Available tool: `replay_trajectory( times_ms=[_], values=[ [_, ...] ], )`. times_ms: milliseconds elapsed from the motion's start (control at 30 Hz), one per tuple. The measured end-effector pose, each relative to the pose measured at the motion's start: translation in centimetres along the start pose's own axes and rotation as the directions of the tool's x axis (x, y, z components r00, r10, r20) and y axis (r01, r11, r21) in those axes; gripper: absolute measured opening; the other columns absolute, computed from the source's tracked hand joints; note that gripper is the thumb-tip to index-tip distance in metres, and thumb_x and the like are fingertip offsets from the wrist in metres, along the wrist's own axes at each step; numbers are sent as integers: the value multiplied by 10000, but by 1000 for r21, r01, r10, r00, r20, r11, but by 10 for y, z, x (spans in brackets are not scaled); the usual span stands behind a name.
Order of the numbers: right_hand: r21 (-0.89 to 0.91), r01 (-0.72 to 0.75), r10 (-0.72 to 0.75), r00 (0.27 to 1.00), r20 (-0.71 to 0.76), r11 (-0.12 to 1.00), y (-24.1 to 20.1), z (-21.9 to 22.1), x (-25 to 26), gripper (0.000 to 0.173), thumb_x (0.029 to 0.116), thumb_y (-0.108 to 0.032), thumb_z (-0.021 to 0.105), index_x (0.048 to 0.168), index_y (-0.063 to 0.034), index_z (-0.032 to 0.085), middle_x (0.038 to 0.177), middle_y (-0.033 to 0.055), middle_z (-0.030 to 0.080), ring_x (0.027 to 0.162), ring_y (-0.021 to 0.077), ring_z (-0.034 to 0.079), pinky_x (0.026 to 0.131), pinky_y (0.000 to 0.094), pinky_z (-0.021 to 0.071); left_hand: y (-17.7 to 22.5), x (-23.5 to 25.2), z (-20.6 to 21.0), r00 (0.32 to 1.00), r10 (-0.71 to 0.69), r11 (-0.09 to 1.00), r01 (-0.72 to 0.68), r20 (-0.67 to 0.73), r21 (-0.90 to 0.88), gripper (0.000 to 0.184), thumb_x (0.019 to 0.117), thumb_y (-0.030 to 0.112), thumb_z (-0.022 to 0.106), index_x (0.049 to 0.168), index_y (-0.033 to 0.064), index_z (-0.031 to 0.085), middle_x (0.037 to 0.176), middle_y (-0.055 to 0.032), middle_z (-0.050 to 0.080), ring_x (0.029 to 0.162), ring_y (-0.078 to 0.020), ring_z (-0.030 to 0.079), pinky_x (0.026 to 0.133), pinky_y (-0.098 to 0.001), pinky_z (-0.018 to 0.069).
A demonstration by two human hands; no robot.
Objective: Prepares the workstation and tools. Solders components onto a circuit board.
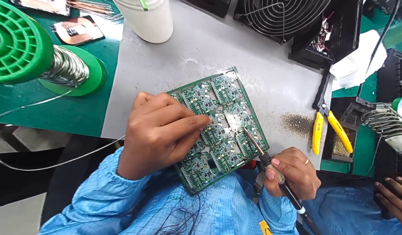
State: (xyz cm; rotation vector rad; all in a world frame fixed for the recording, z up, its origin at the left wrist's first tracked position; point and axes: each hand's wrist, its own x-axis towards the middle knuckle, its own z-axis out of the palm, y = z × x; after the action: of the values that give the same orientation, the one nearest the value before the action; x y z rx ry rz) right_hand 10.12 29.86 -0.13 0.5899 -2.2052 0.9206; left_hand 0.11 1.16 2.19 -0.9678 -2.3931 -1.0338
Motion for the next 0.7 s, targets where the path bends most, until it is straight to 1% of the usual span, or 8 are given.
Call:
replay_trajectory(
  times_ms=[100,500,567,700],
  values=[
    [-7,15,-15,1000,9,1000,0,2,1,198,1000,-294,589,981,-99,621,784,16,598,699,109,566,661,222,454,0,0,0,1000,0,1000,0,-1,4,205,992,171,618,963,127,816,803,-55,702,841,-188,590,805,-396,350],
    [-6,6,-6,1000,-6,1000,-1,0,0,201,1001,-298,572,949,-108,612,764,-1,584,691,91,556,654,208,442,-1,-1,1,1000,3,1000,-3,-11,-1,214,990,167,611,952,123,817,794,-56,702,841,-187,589,808,-396,344],
    [-6,-4,4,999,-32,1000,-1,-1,-2,191,1001,-302,573,969,-118,611,775,-7,583,700,83,556,662,204,443,-1,-1,1,1000,1,1000,-1,-11,3,217,992,169,609,953,126,818,798,-56,704,847,-189,594,810,-397,348],
    [10,-58,59,994,-91,998,-8,-7,-12,217,1027,-356,546,1048,-150,609,858,-33,589,791,59,575,738,191,453,-2,-1,0,1000,1,1000,-1,-12,1,222,1005,188,601,965,126,810,814,-61,714,838,-185,594,807,-391,347]
  ],
)
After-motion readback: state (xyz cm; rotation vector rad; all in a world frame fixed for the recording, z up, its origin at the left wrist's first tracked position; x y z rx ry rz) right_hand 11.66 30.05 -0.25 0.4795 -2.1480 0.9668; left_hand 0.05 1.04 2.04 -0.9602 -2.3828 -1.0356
